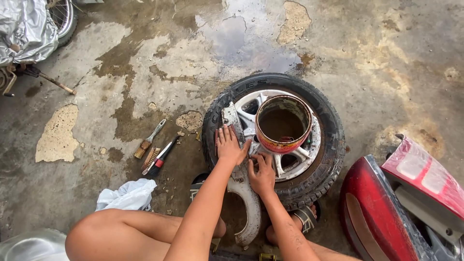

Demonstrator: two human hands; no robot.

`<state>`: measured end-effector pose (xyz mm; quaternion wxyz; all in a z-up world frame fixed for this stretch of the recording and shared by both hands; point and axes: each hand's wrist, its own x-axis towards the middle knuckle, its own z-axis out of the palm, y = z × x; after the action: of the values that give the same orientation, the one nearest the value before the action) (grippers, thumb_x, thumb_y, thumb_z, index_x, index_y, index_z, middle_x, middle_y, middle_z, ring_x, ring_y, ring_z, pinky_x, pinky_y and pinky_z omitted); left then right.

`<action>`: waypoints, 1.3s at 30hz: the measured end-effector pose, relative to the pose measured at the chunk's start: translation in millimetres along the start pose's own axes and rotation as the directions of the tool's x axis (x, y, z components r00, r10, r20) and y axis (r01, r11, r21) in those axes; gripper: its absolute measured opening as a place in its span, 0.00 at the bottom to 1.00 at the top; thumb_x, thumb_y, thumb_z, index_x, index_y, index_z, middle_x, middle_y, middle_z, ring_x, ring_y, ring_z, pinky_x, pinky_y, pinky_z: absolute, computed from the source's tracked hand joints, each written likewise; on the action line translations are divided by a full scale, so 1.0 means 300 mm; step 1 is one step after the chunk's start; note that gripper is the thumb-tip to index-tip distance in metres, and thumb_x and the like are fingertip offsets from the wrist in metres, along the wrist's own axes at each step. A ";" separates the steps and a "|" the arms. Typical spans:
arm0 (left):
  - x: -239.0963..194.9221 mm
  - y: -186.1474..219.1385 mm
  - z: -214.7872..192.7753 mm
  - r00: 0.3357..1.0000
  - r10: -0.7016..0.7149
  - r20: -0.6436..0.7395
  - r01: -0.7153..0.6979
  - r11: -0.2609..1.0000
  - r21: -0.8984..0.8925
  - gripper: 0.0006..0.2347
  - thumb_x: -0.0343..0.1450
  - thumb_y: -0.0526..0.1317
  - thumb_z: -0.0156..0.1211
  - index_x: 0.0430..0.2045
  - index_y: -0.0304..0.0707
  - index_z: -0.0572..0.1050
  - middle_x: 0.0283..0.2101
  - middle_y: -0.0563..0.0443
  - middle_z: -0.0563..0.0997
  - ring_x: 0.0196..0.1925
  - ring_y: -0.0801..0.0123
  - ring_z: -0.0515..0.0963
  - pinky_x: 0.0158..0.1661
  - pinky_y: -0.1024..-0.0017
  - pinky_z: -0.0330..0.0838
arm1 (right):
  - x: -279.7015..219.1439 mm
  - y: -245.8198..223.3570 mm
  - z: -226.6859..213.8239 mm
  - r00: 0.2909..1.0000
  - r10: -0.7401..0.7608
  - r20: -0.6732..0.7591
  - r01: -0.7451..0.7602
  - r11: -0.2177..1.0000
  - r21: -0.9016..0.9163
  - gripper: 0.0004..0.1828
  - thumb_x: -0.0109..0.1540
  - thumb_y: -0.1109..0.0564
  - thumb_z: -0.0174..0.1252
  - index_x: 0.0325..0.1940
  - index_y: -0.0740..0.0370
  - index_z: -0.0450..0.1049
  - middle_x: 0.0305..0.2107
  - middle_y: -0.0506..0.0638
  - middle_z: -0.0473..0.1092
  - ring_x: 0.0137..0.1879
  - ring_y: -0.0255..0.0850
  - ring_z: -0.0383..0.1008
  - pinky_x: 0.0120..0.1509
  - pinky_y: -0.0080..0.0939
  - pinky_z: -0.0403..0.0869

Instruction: The person scrubs a white plastic car part with a brush and a cleaning solution from a can. The part is placed on a tire, and the person uses both hands to scrub the surface thoroughly.

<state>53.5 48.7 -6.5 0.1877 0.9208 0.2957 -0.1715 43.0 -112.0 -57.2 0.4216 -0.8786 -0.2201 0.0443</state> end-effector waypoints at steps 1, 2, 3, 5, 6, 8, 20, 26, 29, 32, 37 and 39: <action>-0.004 0.002 -0.008 1.000 0.004 -0.001 -0.004 1.000 -0.002 0.45 0.71 0.71 0.26 0.73 0.28 0.39 0.77 0.34 0.32 0.79 0.41 0.33 0.72 0.48 0.39 | 0.003 -0.006 -0.004 1.000 0.000 -0.003 0.000 1.000 -0.003 0.13 0.72 0.45 0.52 0.52 0.53 0.74 0.51 0.50 0.64 0.41 0.49 0.82 0.37 0.51 0.83; -0.008 0.002 -0.015 1.000 0.013 -0.012 -0.012 1.000 0.005 0.47 0.70 0.73 0.28 0.73 0.28 0.39 0.77 0.34 0.31 0.79 0.40 0.33 0.72 0.49 0.39 | 0.005 -0.012 -0.007 1.000 0.000 -0.008 0.000 1.000 0.008 0.13 0.72 0.45 0.52 0.51 0.53 0.74 0.51 0.51 0.64 0.40 0.51 0.82 0.38 0.53 0.83; -0.021 -0.004 -0.016 1.000 0.015 -0.019 -0.015 1.000 0.011 0.49 0.69 0.74 0.29 0.73 0.27 0.38 0.77 0.33 0.31 0.78 0.40 0.32 0.72 0.50 0.39 | -0.004 -0.018 -0.009 1.000 0.001 -0.006 -0.001 1.000 0.019 0.13 0.72 0.45 0.52 0.51 0.54 0.74 0.51 0.52 0.64 0.39 0.52 0.82 0.38 0.55 0.83; -0.096 -0.002 -0.010 0.999 0.040 0.001 -0.040 0.999 -0.010 0.49 0.69 0.75 0.29 0.73 0.27 0.39 0.77 0.32 0.32 0.78 0.39 0.32 0.72 0.50 0.37 | 0.010 0.040 0.032 1.000 -0.008 -0.025 0.007 1.000 -0.006 0.12 0.70 0.46 0.55 0.49 0.55 0.74 0.51 0.52 0.65 0.38 0.55 0.81 0.37 0.58 0.81; -0.138 -0.007 0.000 0.997 0.068 0.018 -0.068 0.997 -0.028 0.50 0.68 0.75 0.29 0.73 0.26 0.39 0.77 0.31 0.32 0.78 0.38 0.32 0.72 0.50 0.36 | 0.004 0.070 0.059 0.999 -0.017 -0.049 0.016 0.999 -0.029 0.12 0.69 0.46 0.57 0.48 0.56 0.74 0.51 0.53 0.65 0.38 0.58 0.80 0.37 0.61 0.80; -0.230 -0.011 0.030 0.994 0.095 0.056 -0.093 0.995 -0.046 0.49 0.69 0.74 0.30 0.73 0.26 0.39 0.77 0.30 0.32 0.78 0.37 0.32 0.72 0.48 0.36 | -0.015 0.064 0.053 0.999 0.003 -0.038 -0.004 1.000 -0.006 0.12 0.70 0.45 0.55 0.48 0.53 0.74 0.51 0.52 0.66 0.40 0.58 0.81 0.38 0.62 0.80; -0.013 -0.045 0.006 0.997 0.070 -0.042 -0.073 0.994 -0.084 0.56 0.63 0.79 0.37 0.72 0.23 0.43 0.77 0.29 0.36 0.78 0.36 0.38 0.72 0.46 0.41 | -0.015 0.038 0.047 0.999 -0.019 -0.041 0.017 1.000 -0.025 0.18 0.77 0.46 0.41 0.49 0.54 0.75 0.52 0.50 0.64 0.37 0.56 0.78 0.37 0.58 0.79; -0.106 -0.044 -0.020 0.995 0.100 -0.005 -0.100 0.990 -0.098 0.55 0.63 0.79 0.32 0.73 0.25 0.40 0.77 0.29 0.34 0.78 0.36 0.36 0.71 0.45 0.42 | 0.015 0.061 0.054 0.997 -0.044 -0.056 0.043 0.999 -0.011 0.17 0.77 0.47 0.41 0.50 0.55 0.74 0.52 0.51 0.64 0.37 0.57 0.77 0.36 0.60 0.79; -0.237 -0.052 0.029 0.983 0.164 0.077 -0.163 0.986 -0.029 0.56 0.61 0.80 0.30 0.73 0.27 0.42 0.77 0.30 0.36 0.78 0.36 0.37 0.71 0.47 0.44 | -0.007 0.048 0.038 0.996 -0.059 -0.071 0.059 0.998 -0.011 0.13 0.76 0.51 0.46 0.50 0.57 0.75 0.51 0.53 0.64 0.36 0.58 0.77 0.34 0.61 0.79; -0.323 -0.048 0.035 0.977 0.186 0.105 -0.187 0.982 -0.005 0.55 0.61 0.80 0.29 0.73 0.28 0.42 0.77 0.31 0.36 0.78 0.37 0.37 0.70 0.47 0.44 | 0.008 0.054 0.049 0.993 -0.084 -0.087 0.083 0.996 -0.013 0.11 0.76 0.52 0.49 0.50 0.57 0.75 0.51 0.52 0.65 0.37 0.57 0.78 0.33 0.60 0.80; -0.407 -0.026 0.047 0.975 0.181 0.131 -0.181 0.983 -0.009 0.55 0.61 0.80 0.28 0.73 0.30 0.45 0.77 0.32 0.38 0.78 0.40 0.38 0.70 0.49 0.45 | 0.005 0.095 0.075 0.994 -0.055 -0.098 0.052 0.998 -0.030 0.09 0.72 0.49 0.55 0.48 0.53 0.76 0.52 0.47 0.65 0.37 0.52 0.80 0.33 0.54 0.80; -0.413 -0.022 0.057 0.969 0.199 0.149 -0.198 0.980 -0.017 0.54 0.61 0.80 0.29 0.74 0.30 0.42 0.77 0.33 0.35 0.79 0.40 0.35 0.71 0.49 0.40 | 0.008 0.109 0.077 0.996 -0.037 -0.081 0.035 0.999 -0.026 0.08 0.71 0.49 0.57 0.47 0.53 0.76 0.52 0.48 0.65 0.37 0.52 0.80 0.34 0.56 0.80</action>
<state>-49.0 -13.4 29.8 0.2267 0.9301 0.1874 -0.2201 50.5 -112.2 -96.5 0.4200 -0.8807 -0.2190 -0.0020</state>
